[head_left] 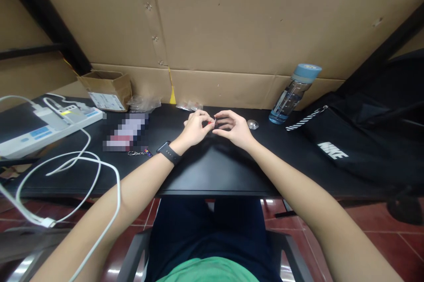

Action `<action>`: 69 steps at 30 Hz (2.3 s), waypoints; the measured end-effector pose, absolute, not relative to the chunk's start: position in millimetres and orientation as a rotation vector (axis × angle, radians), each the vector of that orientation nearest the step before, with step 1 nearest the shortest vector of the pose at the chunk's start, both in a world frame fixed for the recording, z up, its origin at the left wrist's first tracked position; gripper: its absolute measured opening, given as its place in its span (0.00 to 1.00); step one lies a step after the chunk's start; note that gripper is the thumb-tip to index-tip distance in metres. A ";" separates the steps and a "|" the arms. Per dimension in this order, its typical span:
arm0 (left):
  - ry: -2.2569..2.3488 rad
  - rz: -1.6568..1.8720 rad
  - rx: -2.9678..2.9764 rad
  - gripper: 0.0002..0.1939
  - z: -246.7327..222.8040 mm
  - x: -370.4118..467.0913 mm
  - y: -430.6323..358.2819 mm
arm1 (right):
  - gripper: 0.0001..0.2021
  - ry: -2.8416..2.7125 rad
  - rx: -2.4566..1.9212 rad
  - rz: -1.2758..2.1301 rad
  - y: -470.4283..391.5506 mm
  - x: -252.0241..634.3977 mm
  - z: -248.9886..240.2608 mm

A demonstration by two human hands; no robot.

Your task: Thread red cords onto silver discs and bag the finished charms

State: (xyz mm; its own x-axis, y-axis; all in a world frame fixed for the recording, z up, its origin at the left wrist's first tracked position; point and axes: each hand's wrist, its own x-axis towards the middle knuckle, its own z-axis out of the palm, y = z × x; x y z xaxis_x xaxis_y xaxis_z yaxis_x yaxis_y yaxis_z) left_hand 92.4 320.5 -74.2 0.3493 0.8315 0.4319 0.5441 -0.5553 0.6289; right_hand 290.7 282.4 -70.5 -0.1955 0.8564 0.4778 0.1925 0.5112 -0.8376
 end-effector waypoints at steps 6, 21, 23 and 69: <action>1.160 1.044 2.227 0.06 -77.3 91.0 326.1 | 0.25 -1.899 -0.905 0.545 282.4 293.2 -65.6; 1.165 1.025 2.264 0.06 -73.6 90.7 321.9 | 0.27 -1.786 -0.920 0.648 283.5 290.4 -71.5; 1.207 1.013 2.297 0.06 -70.3 91.3 317.6 | 0.27 -1.781 -0.914 0.657 284.3 290.5 -72.2; 0.731 1.027 2.579 0.28 -59.7 73.7 324.6 | 0.23 -1.370 -1.037 1.263 284.4 292.4 -61.0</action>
